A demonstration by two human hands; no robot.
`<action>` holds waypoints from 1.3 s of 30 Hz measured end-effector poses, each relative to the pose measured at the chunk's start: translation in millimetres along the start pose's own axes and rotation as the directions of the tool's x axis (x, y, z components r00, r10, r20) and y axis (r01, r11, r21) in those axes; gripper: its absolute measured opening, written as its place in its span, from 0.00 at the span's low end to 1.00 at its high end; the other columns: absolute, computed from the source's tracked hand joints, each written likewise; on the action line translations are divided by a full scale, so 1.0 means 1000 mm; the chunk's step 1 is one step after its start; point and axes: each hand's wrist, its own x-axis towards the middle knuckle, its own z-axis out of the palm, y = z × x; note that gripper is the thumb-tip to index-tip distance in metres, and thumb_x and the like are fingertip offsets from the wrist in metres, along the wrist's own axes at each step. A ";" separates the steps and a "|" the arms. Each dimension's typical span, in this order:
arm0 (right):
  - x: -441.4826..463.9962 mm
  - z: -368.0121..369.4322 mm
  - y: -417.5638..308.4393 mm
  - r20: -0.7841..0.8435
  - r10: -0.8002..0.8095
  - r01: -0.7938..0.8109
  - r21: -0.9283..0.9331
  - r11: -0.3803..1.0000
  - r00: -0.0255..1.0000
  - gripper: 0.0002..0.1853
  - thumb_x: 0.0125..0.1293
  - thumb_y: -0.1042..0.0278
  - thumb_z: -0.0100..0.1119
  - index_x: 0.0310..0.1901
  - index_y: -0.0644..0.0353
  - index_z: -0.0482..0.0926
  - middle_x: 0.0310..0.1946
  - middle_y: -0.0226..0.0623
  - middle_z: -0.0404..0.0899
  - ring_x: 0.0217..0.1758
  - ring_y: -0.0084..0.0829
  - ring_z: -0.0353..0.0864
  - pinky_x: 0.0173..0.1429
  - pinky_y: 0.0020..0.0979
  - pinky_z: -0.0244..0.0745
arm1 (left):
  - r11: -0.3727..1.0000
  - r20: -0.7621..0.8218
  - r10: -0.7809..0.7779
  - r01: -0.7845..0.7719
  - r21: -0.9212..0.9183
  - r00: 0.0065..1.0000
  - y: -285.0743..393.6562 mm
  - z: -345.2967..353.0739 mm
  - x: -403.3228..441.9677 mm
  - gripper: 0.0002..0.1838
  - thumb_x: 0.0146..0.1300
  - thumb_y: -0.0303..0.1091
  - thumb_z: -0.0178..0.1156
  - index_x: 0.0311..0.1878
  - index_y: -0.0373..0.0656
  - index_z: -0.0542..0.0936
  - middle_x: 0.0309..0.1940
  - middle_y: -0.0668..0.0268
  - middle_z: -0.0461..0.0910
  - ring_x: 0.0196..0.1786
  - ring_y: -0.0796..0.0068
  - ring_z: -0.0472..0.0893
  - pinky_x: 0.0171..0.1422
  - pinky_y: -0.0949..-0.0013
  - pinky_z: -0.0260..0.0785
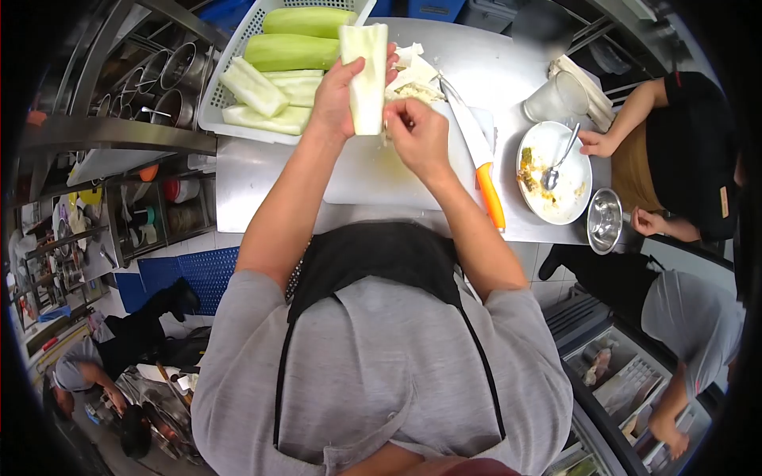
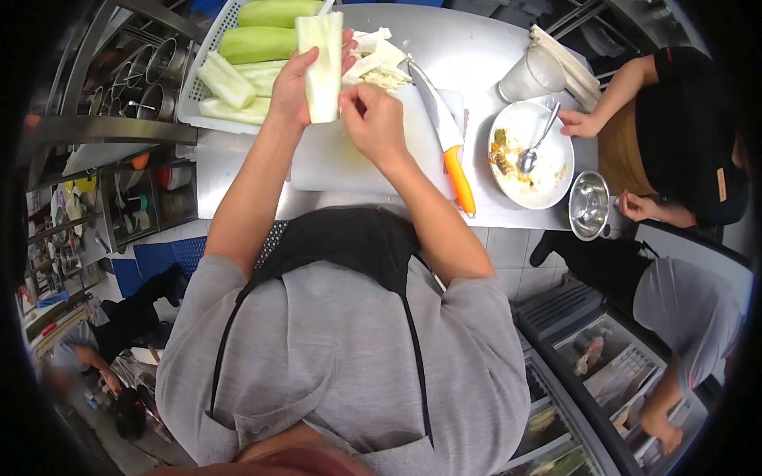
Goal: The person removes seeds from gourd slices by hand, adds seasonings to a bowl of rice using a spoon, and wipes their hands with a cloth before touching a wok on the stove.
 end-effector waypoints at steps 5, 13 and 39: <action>-0.003 -0.009 0.013 0.131 0.133 -0.116 -0.131 0.985 0.982 0.08 0.59 0.79 0.57 0.37 0.65 0.85 0.31 0.38 0.88 0.32 0.26 0.86 0.41 0.26 0.80 | 0.991 -0.047 -0.013 0.019 0.134 0.999 0.015 0.008 -0.007 0.26 0.75 0.36 0.46 0.73 0.36 0.62 0.66 0.49 0.74 0.66 0.61 0.74 0.72 0.56 0.67; 0.022 -0.016 0.002 -0.051 0.126 -0.115 0.186 0.976 0.991 0.07 0.63 0.72 0.60 0.39 0.65 0.83 0.25 0.35 0.84 0.27 0.24 0.83 0.34 0.27 0.76 | 0.937 -0.160 -0.007 0.062 0.345 0.987 0.009 0.013 -0.029 0.22 0.77 0.40 0.51 0.68 0.39 0.69 0.57 0.61 0.80 0.54 0.73 0.81 0.58 0.66 0.76; -0.003 -0.011 -0.035 0.282 0.035 -0.025 -0.040 0.999 0.959 0.17 0.55 0.66 0.76 0.37 0.61 0.75 0.19 0.33 0.78 0.23 0.22 0.79 0.30 0.26 0.72 | 0.929 -0.128 0.063 -0.011 0.369 0.990 0.010 0.027 -0.014 0.20 0.77 0.42 0.52 0.64 0.40 0.71 0.51 0.62 0.80 0.48 0.71 0.82 0.51 0.64 0.78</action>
